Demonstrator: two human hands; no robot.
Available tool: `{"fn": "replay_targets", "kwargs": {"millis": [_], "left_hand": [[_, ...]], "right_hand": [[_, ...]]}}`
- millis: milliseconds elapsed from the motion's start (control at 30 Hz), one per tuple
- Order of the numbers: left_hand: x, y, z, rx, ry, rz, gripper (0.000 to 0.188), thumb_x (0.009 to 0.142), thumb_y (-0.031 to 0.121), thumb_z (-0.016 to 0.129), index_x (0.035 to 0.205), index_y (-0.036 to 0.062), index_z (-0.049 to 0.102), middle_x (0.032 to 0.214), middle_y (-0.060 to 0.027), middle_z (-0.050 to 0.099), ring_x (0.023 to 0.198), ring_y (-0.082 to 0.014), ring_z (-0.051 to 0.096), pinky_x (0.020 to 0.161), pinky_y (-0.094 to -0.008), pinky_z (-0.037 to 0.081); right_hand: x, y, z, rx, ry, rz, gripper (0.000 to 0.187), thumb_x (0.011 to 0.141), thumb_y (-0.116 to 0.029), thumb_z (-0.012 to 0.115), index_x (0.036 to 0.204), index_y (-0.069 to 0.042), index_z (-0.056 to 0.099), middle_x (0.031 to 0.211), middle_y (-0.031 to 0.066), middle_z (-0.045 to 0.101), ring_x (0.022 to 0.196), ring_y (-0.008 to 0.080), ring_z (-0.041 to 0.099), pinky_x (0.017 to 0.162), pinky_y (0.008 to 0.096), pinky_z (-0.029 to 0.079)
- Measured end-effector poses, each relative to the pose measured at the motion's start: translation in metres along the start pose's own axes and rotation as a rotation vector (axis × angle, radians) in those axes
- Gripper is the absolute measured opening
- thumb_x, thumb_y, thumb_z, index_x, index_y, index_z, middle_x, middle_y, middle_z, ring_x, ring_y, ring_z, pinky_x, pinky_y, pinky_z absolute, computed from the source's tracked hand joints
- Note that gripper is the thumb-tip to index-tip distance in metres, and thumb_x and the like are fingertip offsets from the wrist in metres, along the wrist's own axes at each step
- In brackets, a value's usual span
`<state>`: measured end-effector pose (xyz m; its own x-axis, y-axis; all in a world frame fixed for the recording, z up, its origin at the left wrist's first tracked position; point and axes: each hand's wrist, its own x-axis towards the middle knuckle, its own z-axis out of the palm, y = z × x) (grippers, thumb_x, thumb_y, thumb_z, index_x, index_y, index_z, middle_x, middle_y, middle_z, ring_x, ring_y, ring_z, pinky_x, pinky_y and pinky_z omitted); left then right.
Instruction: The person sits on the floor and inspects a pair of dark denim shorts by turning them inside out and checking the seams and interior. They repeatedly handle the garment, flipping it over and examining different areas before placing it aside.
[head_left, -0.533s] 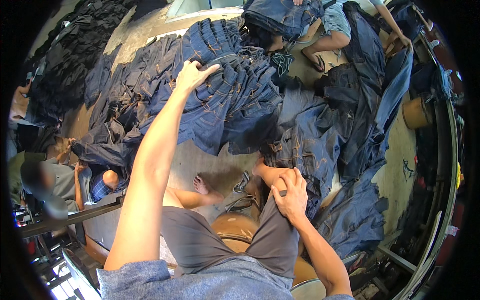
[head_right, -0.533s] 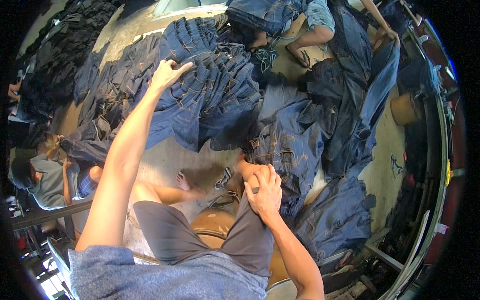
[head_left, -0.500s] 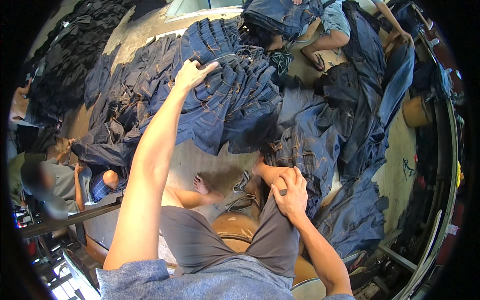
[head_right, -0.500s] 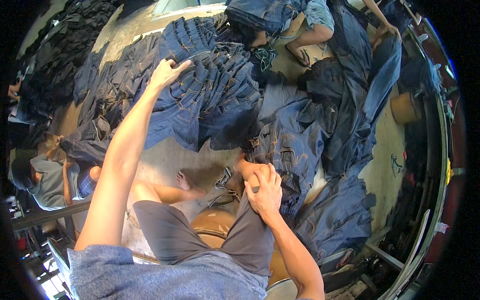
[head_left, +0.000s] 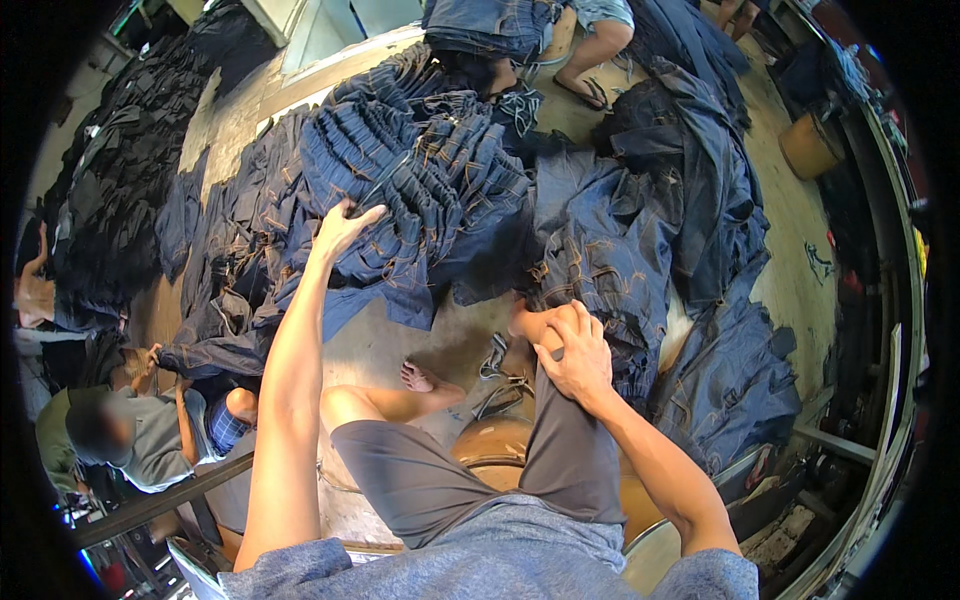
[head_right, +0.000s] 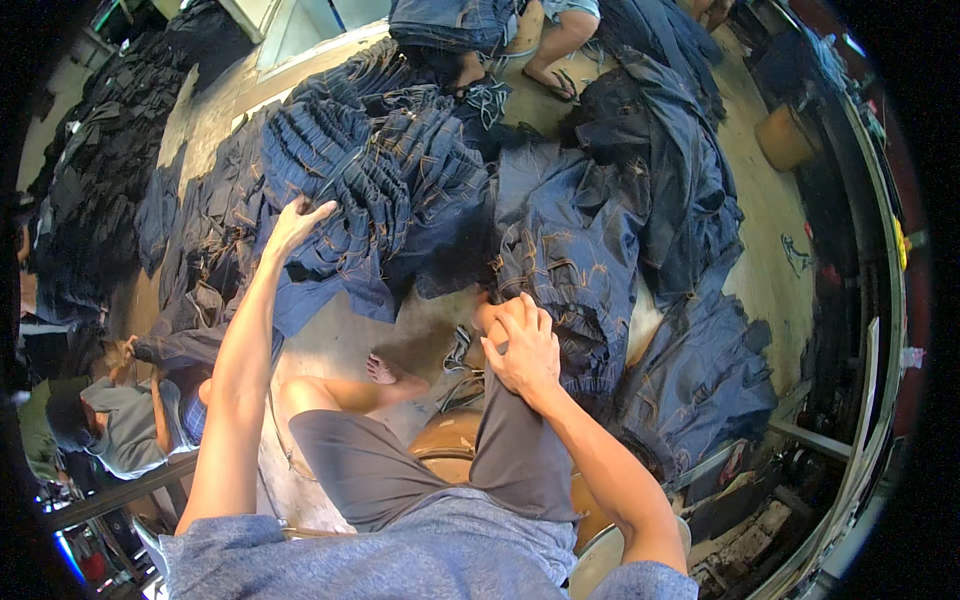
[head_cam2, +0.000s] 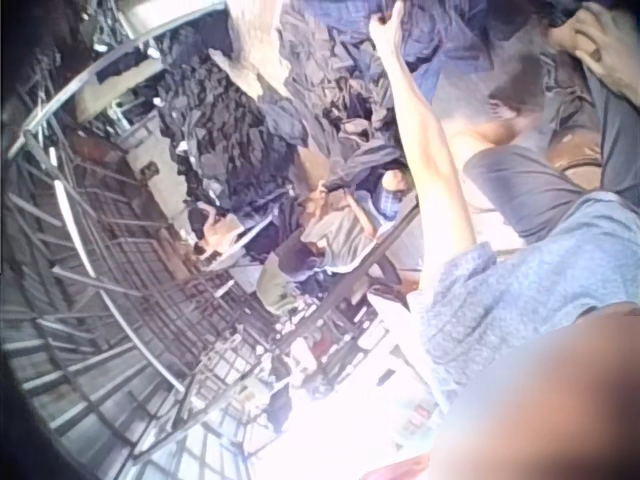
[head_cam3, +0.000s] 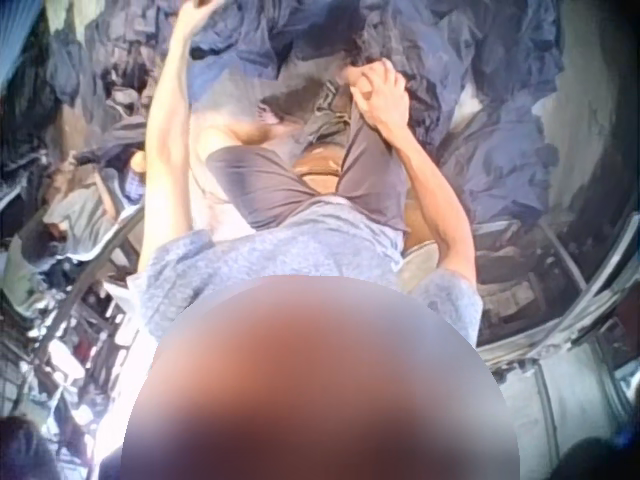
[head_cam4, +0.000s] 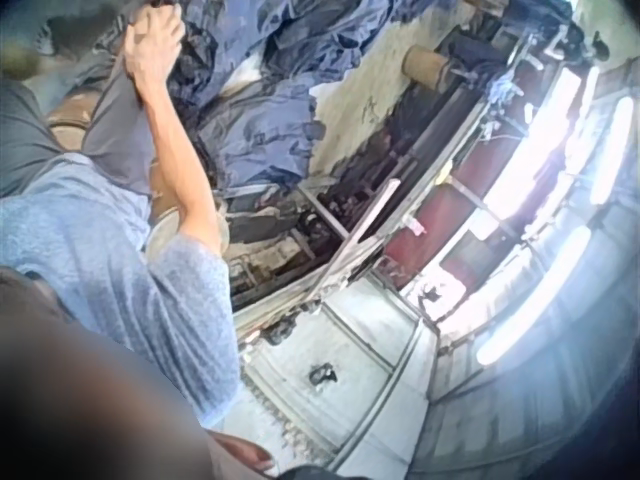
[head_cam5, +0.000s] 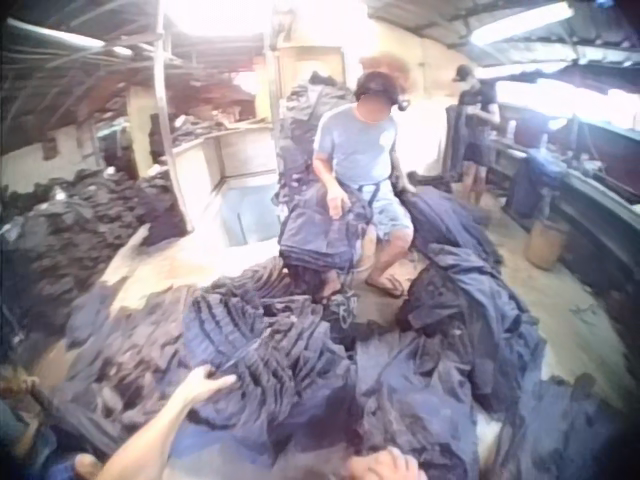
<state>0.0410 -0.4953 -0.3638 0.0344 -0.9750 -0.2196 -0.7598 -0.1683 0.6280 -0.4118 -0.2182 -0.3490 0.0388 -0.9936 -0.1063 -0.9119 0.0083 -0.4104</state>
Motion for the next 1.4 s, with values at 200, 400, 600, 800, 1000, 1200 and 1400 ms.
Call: {"fn": "replay_targets", "kwargs": {"millis": [200, 400, 600, 800, 1000, 1200, 1400], "left_hand": [[-0.073, -0.007, -0.008, 0.0, 0.209, -0.191, 0.092, 0.097, 0.083, 0.063, 0.094, -0.0083, 0.078, 0.094, -0.0271, 0.078, 0.098, -0.0316, 0.075, 0.096, -0.0473, 0.053], [-0.199, 0.027, -0.114, -0.308, 0.24, -0.231, 0.043, 0.093, 0.039, 0.094, 0.072, 0.0056, 0.076, 0.075, 0.0024, 0.071, 0.064, -0.0066, 0.059, 0.061, -0.0276, 0.046], [-0.313, 0.118, -0.185, -0.334, 0.443, -0.231, 0.046, 0.096, 0.046, 0.091, 0.072, 0.0106, 0.072, 0.071, 0.0064, 0.065, 0.059, -0.0036, 0.051, 0.057, -0.0259, 0.037], [-0.435, 0.235, -0.234, -0.462, 0.613, -0.02, 0.045, 0.103, 0.038, 0.083, 0.073, 0.0073, 0.07, 0.068, 0.0051, 0.065, 0.057, -0.0047, 0.052, 0.058, -0.0262, 0.042], [-0.48, 0.266, -0.162, -0.119, 0.228, 0.24, 0.056, 0.093, 0.033, 0.091, 0.063, 0.0097, 0.049, 0.065, 0.01, 0.044, 0.064, -0.0055, 0.035, 0.059, -0.0325, 0.029], [-0.491, 0.258, 0.075, 0.48, 0.124, 0.595, 0.057, 0.076, 0.042, 0.099, 0.066, 0.0028, 0.059, 0.072, -0.0168, 0.064, 0.071, -0.0399, 0.063, 0.066, -0.0511, 0.047], [-0.461, 0.23, 0.055, 0.339, 0.235, 0.581, 0.063, 0.093, 0.039, 0.091, 0.071, -0.0022, 0.05, 0.066, -0.0163, 0.048, 0.059, -0.0338, 0.045, 0.059, -0.049, 0.037]], "right_hand": [[-0.006, -0.001, 0.001, 0.017, 0.004, 0.004, 0.057, 0.094, -0.05, 0.08, 0.143, -0.022, 0.072, 0.172, 0.0187, 0.044, 0.147, 0.0443, 0.049, 0.108, 0.057, 0.055], [-0.017, -0.004, 0.005, -0.005, -0.001, 0.014, 0.058, 0.095, -0.052, 0.079, 0.145, -0.024, 0.07, 0.174, 0.0164, 0.042, 0.147, 0.0435, 0.049, 0.112, 0.0574, 0.051], [-0.016, -0.022, 0.019, -0.026, 0.029, -0.086, 0.057, 0.091, -0.048, 0.084, 0.141, -0.023, 0.073, 0.17, 0.0176, 0.046, 0.147, 0.0408, 0.049, 0.113, 0.057, 0.05], [-0.015, -0.045, 0.044, 0.192, 0.089, -0.132, 0.062, 0.099, -0.051, 0.078, 0.15, -0.019, 0.066, 0.169, 0.0173, 0.048, 0.149, 0.0404, 0.05, 0.119, 0.056, 0.046], [-0.019, -0.023, 0.046, 1.199, 0.376, 0.155, 0.053, 0.118, -0.037, 0.06, 0.158, -0.003, 0.056, 0.145, 0.0155, 0.071, 0.134, 0.0239, 0.067, 0.115, 0.038, 0.052], [-0.108, 0.053, -0.036, 1.178, 0.834, 0.18, 0.034, 0.118, -0.022, 0.056, 0.147, -0.004, 0.061, 0.113, 0.0111, 0.082, 0.103, 0.0189, 0.074, 0.097, 0.0356, 0.059], [-0.219, 0.065, -0.158, 0.802, 0.796, 0.195, 0.037, 0.113, -0.02, 0.068, 0.147, -0.005, 0.063, 0.111, 0.011, 0.083, 0.091, 0.0173, 0.076, 0.081, 0.0349, 0.061]]}}
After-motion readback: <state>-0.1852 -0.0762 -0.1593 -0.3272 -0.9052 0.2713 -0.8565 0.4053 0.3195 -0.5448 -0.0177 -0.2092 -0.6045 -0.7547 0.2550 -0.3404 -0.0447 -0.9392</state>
